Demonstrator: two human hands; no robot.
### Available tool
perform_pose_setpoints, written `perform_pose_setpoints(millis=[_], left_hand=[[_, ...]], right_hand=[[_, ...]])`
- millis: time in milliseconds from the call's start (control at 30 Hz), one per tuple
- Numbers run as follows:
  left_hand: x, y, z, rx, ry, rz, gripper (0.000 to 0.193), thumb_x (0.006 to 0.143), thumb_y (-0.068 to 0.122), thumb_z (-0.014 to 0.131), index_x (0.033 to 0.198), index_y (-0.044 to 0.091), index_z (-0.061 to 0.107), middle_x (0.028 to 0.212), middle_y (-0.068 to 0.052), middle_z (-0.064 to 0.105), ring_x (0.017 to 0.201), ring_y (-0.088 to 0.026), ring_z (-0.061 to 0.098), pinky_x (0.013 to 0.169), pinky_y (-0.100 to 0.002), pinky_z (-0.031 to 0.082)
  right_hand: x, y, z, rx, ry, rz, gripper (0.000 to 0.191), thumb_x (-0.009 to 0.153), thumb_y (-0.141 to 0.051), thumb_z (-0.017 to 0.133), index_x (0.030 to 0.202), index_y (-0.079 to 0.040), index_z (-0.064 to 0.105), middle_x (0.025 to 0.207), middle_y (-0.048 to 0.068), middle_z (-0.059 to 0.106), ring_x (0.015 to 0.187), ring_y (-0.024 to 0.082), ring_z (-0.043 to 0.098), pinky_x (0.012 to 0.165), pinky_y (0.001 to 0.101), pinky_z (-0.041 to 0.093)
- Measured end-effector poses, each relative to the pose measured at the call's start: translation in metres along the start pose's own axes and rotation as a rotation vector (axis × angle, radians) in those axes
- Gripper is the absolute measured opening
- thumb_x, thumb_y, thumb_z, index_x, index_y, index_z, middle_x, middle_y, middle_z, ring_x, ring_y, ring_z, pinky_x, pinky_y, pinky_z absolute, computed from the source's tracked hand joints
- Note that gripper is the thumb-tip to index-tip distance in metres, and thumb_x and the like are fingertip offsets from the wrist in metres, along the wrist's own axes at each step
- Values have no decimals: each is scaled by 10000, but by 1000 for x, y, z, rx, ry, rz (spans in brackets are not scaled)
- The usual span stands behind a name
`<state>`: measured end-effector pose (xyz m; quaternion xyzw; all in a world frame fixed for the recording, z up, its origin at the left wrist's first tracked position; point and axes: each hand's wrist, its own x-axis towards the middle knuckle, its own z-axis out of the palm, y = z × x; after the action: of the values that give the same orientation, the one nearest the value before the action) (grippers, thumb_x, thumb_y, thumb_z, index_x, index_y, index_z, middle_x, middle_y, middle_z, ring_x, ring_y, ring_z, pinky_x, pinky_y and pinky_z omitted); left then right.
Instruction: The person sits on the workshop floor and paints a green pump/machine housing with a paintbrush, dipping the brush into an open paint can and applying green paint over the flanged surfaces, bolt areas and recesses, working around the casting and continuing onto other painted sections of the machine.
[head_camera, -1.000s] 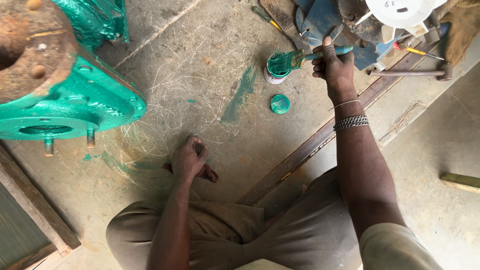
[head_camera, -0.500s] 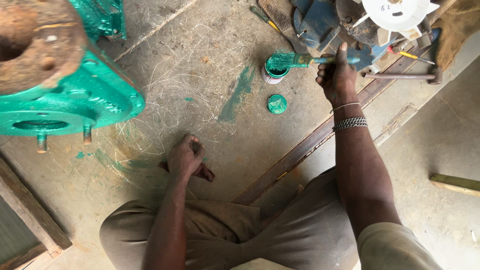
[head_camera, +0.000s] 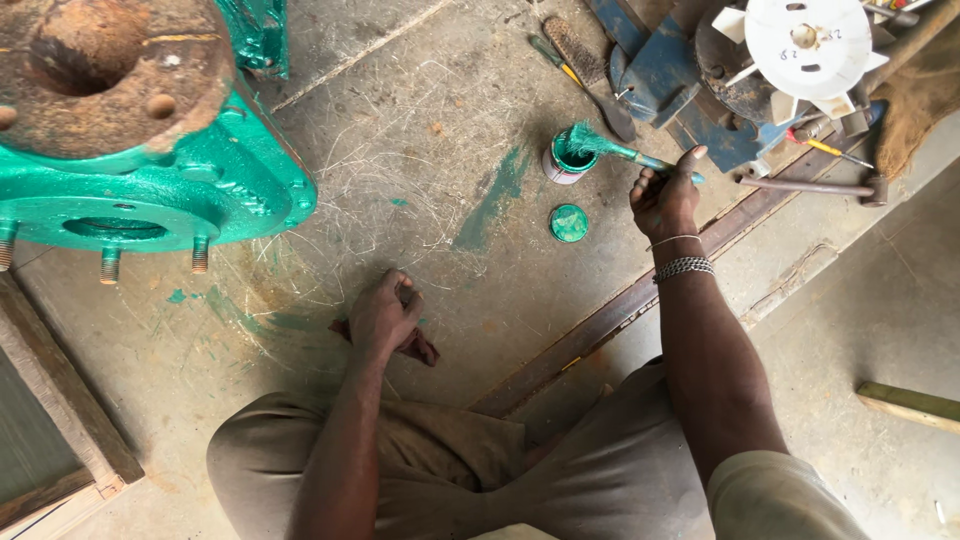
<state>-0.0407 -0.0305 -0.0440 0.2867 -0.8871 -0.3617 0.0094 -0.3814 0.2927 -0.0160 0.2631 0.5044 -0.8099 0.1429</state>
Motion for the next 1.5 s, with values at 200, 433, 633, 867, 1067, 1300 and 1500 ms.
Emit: perform_pose_setpoints(millis=[200, 433, 633, 867, 1067, 1300, 1500], left_hand=[[1, -3, 1, 5, 15, 17, 246, 842, 290, 745, 1005, 127, 659, 870, -57, 769, 837, -311, 740, 736, -458, 569], [1, -1, 0, 48, -5, 13, 258, 847, 301, 733, 1041, 143, 670, 872, -94, 761, 853, -353, 725, 756, -492, 561], [-4, 10, -11, 45, 18, 21, 267, 835, 322, 733, 1035, 155, 673, 880, -103, 752, 869, -370, 719, 767, -501, 564], [-8, 27, -24, 66, 43, 2, 231, 842, 322, 734, 1015, 177, 684, 876, -114, 752, 874, -379, 712, 774, -508, 561], [-13, 30, -29, 48, 126, 105, 242, 814, 286, 728, 995, 140, 660, 865, -125, 744, 852, -379, 713, 773, -517, 555], [-13, 29, -29, 101, 86, 50, 222, 865, 284, 711, 1030, 145, 663, 885, -174, 727, 863, -420, 703, 763, -544, 549], [-19, 24, -19, 44, 133, 77, 211, 843, 274, 699, 1004, 145, 655, 888, -137, 744, 852, -395, 713, 752, -530, 550]], right_hand=[[-2, -4, -5, 48, -3, -4, 659, 821, -796, 571, 950, -149, 568, 681, 57, 629, 561, 183, 618, 505, 301, 546], [-8, 5, -3, 200, -35, 0, 560, 802, -781, 605, 962, -245, 629, 630, -35, 515, 590, 109, 601, 560, 246, 551], [-23, 18, 9, 169, 56, 63, 683, 803, -823, 620, 684, -171, 453, 550, -31, 501, 544, 112, 621, 498, 240, 549], [-32, 19, 11, 266, -139, 177, 452, 981, -541, 706, 804, -133, 625, 656, -15, 666, 607, 102, 684, 542, 240, 592], [-41, 24, 21, 281, -112, 242, 479, 1001, -524, 613, 823, -82, 663, 662, 28, 690, 579, 119, 678, 552, 250, 612], [-55, 44, 33, 446, -587, 28, 438, 1021, -506, 638, 753, -160, 632, 602, -25, 647, 517, 91, 638, 471, 238, 566], [-61, 72, 31, 881, -196, 69, 398, 951, -423, 695, 892, -31, 657, 780, 67, 694, 725, 168, 709, 695, 283, 639]])
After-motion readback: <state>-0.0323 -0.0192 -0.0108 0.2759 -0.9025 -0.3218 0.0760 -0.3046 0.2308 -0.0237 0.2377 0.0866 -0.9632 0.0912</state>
